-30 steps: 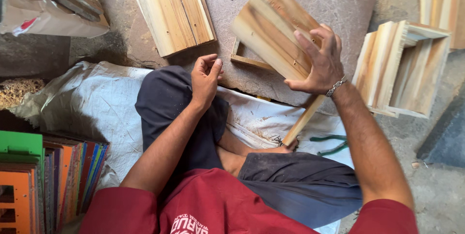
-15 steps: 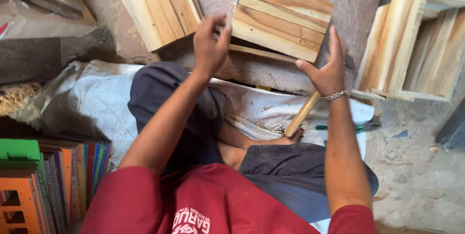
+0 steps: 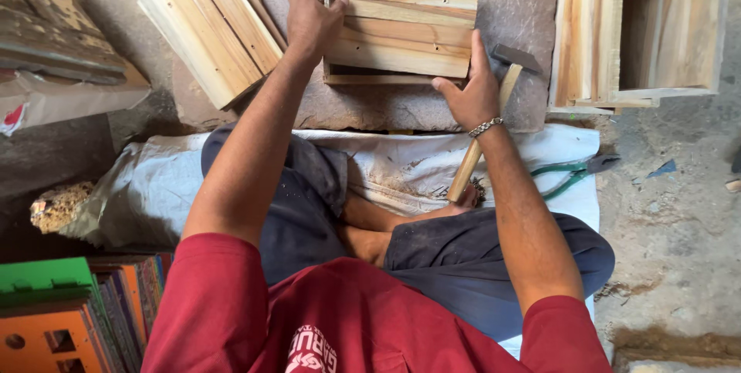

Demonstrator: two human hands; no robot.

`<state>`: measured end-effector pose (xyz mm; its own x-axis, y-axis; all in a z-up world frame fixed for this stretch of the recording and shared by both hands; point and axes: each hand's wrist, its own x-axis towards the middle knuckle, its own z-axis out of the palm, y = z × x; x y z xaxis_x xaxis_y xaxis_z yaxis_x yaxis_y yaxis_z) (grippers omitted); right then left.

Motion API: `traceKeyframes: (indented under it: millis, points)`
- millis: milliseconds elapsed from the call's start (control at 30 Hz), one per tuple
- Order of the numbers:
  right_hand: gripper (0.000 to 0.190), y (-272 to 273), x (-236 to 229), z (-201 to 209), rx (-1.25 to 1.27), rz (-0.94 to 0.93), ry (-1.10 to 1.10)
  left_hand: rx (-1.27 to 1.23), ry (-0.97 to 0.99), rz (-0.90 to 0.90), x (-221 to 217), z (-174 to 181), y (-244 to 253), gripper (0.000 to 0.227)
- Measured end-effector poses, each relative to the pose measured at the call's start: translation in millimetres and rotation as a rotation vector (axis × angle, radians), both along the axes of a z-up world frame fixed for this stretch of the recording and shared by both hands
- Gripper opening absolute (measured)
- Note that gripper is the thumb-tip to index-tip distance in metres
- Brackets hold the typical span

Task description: The person assembles small wooden boxes by hammering nails into wooden slats. They use a hammer and pliers to secure the pieces, occasionally flipping the box to work on different sides. The person sits on the floor surrounded by stacks of wooden planks and finished boxes.

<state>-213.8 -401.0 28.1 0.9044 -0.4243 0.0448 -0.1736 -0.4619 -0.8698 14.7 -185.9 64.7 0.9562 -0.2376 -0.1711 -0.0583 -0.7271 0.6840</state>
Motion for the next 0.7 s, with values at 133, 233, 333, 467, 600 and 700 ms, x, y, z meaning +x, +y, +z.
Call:
traceKeyframes:
  millis: [133,233,333,467,600,700]
  points:
    - [0.101,-5.3,-2.8,3.0,0.074,0.046,-0.059,-0.217,0.175,0.036,-9.1,4.3,4.5,0.039]
    - [0.099,-0.8,-1.7,7.4,-0.011,0.057,0.041,-0.298,0.131,0.073,-14.6,4.9,22.7,0.038]
    - [0.098,-3.3,-1.5,12.9,-0.173,0.075,0.073,-0.191,0.063,0.023,-22.2,1.7,32.3,0.036]
    - [0.099,4.7,-3.9,14.4,-0.208,0.062,0.073,-0.043,0.022,0.023,-26.5,-2.5,41.4,0.044]
    - [0.095,11.2,-3.4,16.1,-0.109,-0.103,0.247,0.101,-0.12,-0.012,-22.0,-8.4,28.0,0.059]
    - [0.08,23.5,-7.3,15.3,-0.159,-0.182,0.221,0.206,-0.405,-0.222,-18.2,-15.0,11.0,0.073]
